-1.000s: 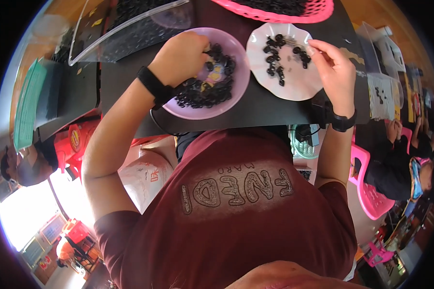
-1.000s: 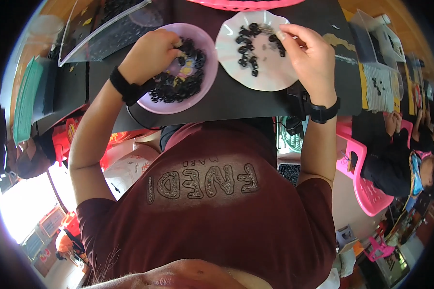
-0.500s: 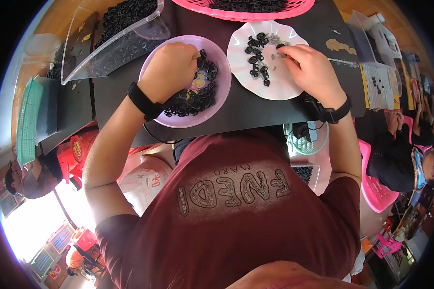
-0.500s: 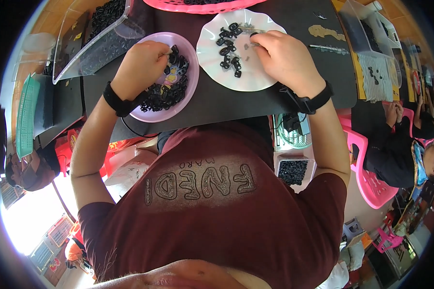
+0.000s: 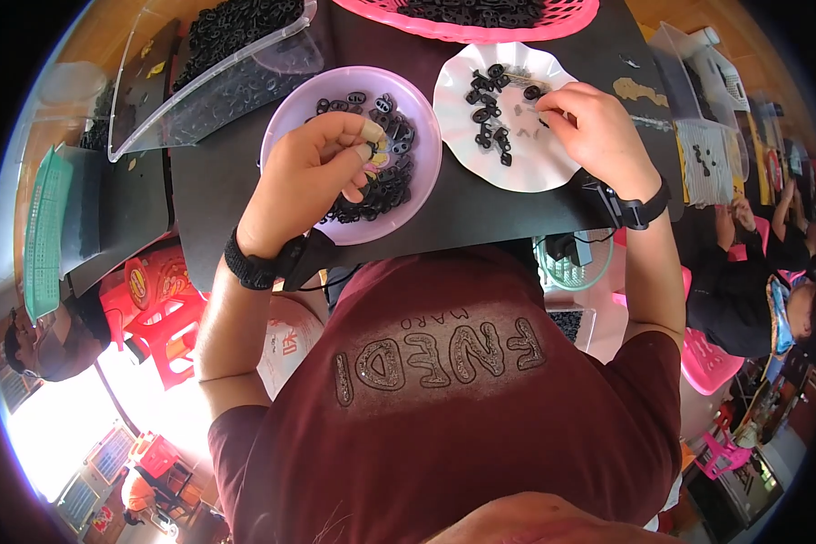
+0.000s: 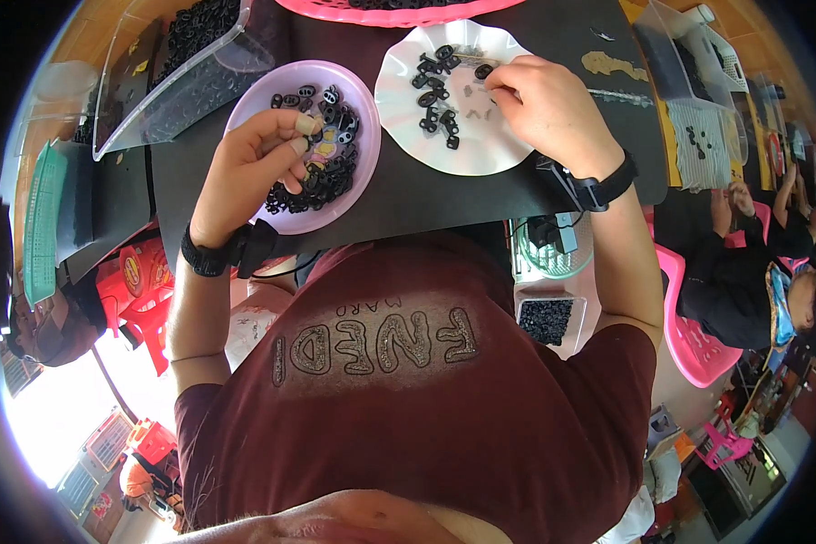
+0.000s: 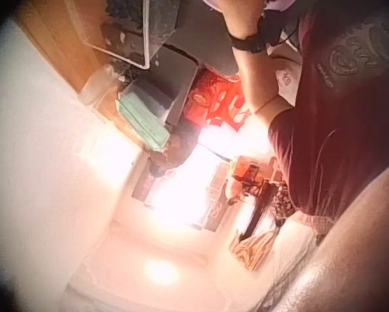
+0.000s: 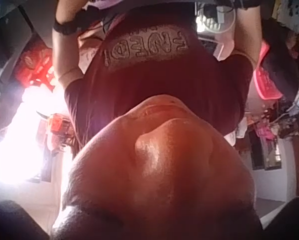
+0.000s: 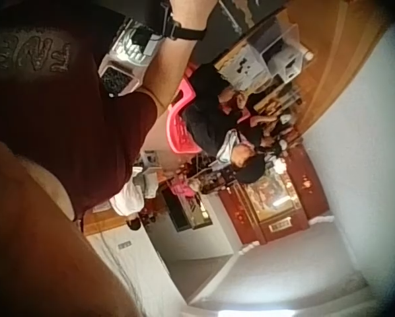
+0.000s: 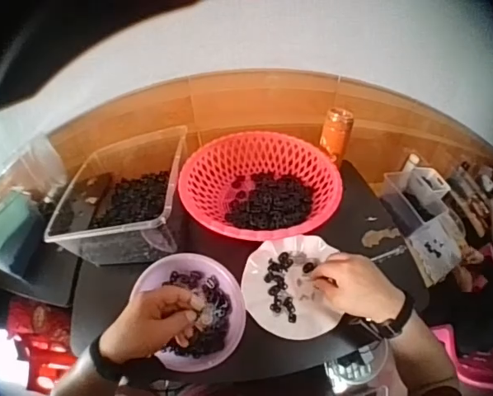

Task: The person assembles plastic cord toggles by hand, repeatedly picking up small components from the dishes and fitting the pieces together.

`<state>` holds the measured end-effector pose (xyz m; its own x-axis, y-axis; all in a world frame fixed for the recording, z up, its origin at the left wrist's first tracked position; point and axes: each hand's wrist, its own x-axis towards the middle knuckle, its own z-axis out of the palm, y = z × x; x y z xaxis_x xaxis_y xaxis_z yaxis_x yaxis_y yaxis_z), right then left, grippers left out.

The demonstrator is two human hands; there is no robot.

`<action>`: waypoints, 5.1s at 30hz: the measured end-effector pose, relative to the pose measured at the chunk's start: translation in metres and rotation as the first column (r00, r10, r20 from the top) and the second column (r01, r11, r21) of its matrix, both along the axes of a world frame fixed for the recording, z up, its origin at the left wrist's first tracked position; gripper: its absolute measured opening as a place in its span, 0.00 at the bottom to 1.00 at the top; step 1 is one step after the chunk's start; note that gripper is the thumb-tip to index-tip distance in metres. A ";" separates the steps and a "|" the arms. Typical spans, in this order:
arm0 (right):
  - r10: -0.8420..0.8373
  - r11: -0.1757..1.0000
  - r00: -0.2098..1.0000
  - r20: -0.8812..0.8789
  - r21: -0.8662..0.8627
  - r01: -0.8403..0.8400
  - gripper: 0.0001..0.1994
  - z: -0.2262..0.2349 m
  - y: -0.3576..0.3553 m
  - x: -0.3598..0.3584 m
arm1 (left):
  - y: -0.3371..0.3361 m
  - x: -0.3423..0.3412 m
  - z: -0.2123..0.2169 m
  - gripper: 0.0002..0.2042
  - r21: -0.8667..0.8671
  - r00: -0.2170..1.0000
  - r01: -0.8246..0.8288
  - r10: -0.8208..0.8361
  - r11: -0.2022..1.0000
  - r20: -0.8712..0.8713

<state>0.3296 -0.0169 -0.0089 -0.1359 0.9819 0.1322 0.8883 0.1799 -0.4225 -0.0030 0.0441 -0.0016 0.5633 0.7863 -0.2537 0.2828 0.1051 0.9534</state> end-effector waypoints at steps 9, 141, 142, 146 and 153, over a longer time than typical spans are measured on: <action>0.027 0.998 0.977 0.213 0.051 -0.038 0.07 -0.002 0.009 -0.011 | -0.005 -0.006 -0.005 0.12 -0.051 0.994 -0.052 0.057 0.997 0.093; -0.078 0.982 0.328 -0.941 -0.130 -0.140 0.08 0.001 0.017 -0.155 | -0.024 -0.016 -0.010 0.10 -0.019 0.903 -0.272 0.262 0.962 0.340; -0.075 0.983 0.372 -0.925 -0.131 -0.127 0.08 0.002 0.017 -0.156 | -0.026 -0.016 -0.010 0.10 -0.020 0.902 -0.274 0.264 0.962 0.342; -0.081 0.981 0.424 -0.902 -0.147 -0.125 0.08 0.005 0.017 -0.157 | -0.029 -0.016 -0.008 0.09 0.059 0.888 -0.311 0.268 0.949 0.374; -0.039 0.971 0.521 -0.853 -0.154 -0.180 0.08 0.007 0.019 -0.153 | -0.030 -0.017 -0.008 0.08 0.199 0.923 -0.314 0.249 0.928 0.295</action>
